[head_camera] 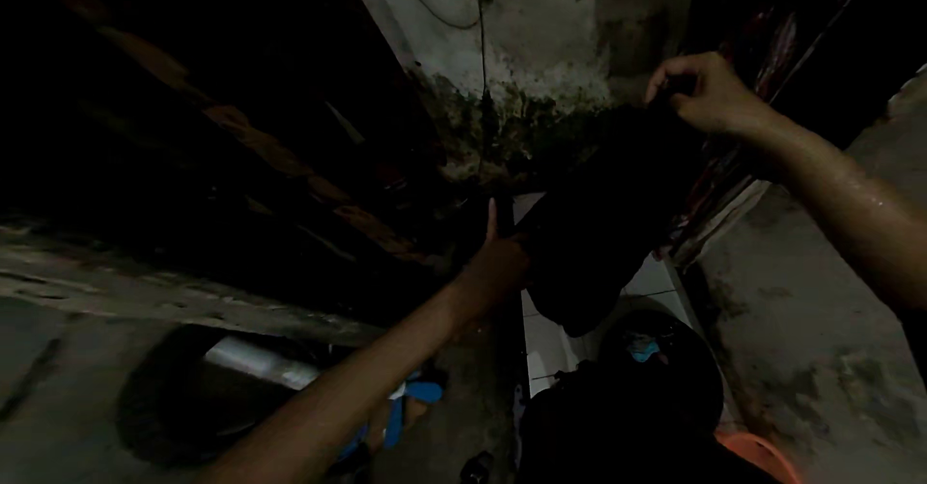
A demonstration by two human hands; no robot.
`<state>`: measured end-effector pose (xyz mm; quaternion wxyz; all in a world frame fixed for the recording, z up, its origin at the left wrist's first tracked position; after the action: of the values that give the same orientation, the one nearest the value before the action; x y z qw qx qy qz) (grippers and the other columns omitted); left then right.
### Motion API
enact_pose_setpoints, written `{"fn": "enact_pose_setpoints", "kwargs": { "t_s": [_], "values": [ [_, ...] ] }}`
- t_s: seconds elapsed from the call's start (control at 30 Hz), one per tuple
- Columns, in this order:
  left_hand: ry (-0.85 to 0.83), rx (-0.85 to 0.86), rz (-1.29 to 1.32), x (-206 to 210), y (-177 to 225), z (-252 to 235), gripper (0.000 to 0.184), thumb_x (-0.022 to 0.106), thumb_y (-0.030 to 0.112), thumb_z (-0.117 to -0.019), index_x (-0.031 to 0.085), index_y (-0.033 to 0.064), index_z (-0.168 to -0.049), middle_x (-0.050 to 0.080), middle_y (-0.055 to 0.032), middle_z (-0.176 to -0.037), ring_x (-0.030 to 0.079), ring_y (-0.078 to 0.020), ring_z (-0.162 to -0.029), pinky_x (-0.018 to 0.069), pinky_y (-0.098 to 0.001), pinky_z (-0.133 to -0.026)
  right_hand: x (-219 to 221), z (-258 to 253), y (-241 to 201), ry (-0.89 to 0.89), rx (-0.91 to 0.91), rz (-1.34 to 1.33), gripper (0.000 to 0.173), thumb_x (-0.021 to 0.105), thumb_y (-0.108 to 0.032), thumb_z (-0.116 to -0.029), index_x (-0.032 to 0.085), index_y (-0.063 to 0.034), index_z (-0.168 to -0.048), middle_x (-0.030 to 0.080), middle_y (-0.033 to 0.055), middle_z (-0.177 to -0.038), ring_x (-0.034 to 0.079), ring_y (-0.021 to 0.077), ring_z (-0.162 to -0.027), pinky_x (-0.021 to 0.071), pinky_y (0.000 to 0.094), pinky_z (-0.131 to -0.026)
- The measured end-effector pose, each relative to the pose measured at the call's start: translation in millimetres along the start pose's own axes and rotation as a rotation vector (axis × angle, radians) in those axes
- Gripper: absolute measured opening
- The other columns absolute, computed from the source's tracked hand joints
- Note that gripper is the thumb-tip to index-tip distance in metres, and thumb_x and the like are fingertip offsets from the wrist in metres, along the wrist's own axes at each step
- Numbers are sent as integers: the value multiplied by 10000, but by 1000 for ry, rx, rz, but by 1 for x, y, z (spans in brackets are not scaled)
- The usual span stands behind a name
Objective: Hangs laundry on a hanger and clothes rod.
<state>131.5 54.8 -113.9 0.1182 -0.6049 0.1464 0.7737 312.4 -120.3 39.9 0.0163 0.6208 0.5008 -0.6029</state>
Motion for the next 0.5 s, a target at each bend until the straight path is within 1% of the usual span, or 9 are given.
{"fn": "enact_pose_setpoints", "kwargs": {
  "t_s": [0.07,0.17,0.2,0.27,0.3,0.33,0.37,0.43,0.5],
  "values": [
    [66,215,57,-10,0,6,174,756,147,-915,787,32,-1041,702,-104,-1266,418,-313,-1461,-61,-761,-1162,-11,-7,9,-19,78,-22,217,499,60,-990,648,-5,-1133,667,110,-1096,618,89,-914,527,292,-836],
    [364,359,232,-36,-15,26,288,794,319,-819,786,39,-888,578,-68,-1475,309,-298,-1526,39,-707,-1211,-39,-23,35,22,129,33,203,537,49,-969,645,-11,-1131,664,138,-1091,620,156,-918,528,374,-818],
    [448,324,253,-50,-24,33,377,773,412,-826,782,38,-876,551,-82,-1495,291,-321,-1528,95,-674,-1228,-49,-27,40,22,146,53,195,547,42,-973,647,-3,-1134,656,159,-1088,619,195,-911,531,415,-803],
    [552,185,215,-86,-47,42,433,735,444,-894,761,11,-903,593,-163,-1366,460,-381,-1372,342,-618,-1136,-66,-33,41,19,169,139,160,548,-5,-986,654,-13,-1105,650,171,-1074,642,244,-885,564,479,-759],
    [587,103,142,-102,-58,43,422,688,392,-960,738,-16,-865,647,-199,-1183,581,-408,-1179,459,-603,-1002,-71,-36,36,10,155,183,155,550,-5,-990,669,-4,-1089,658,191,-1072,635,277,-900,536,518,-779],
    [597,20,50,-116,-66,40,438,631,321,-1016,678,-64,-812,653,-237,-963,651,-435,-953,516,-602,-842,-71,-38,30,-9,140,228,164,549,9,-986,685,3,-1078,668,204,-1073,633,305,-927,513,545,-807],
    [546,-109,7,-127,-73,34,448,567,273,-1061,649,-111,-845,640,-277,-887,662,-466,-872,517,-620,-791,-68,-38,20,-44,130,264,181,534,35,-989,687,25,-1086,669,224,-1090,631,335,-970,495,566,-856],
    [463,-299,35,-147,-81,20,424,473,206,-1098,625,-168,-968,634,-351,-968,648,-535,-959,491,-669,-856,-65,-40,-4,-80,74,324,212,501,95,-972,681,59,-1079,669,240,-1084,632,349,-984,491,564,-885],
    [477,-365,163,-166,-84,10,384,454,161,-1100,621,-177,-1030,632,-366,-1031,634,-525,-1025,472,-657,-919,-71,-44,-25,-65,5,298,208,505,116,-957,681,46,-1044,672,182,-1022,624,244,-906,514,462,-837]
  ]
}}
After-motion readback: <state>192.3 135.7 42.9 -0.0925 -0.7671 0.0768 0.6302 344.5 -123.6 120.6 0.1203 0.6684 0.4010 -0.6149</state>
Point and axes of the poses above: each hand's wrist, its own z-axis away from the middle knuckle, its own x-axis out of the palm, y = z × x, the point moved 9 cm from there along -z, towards the middle knuckle
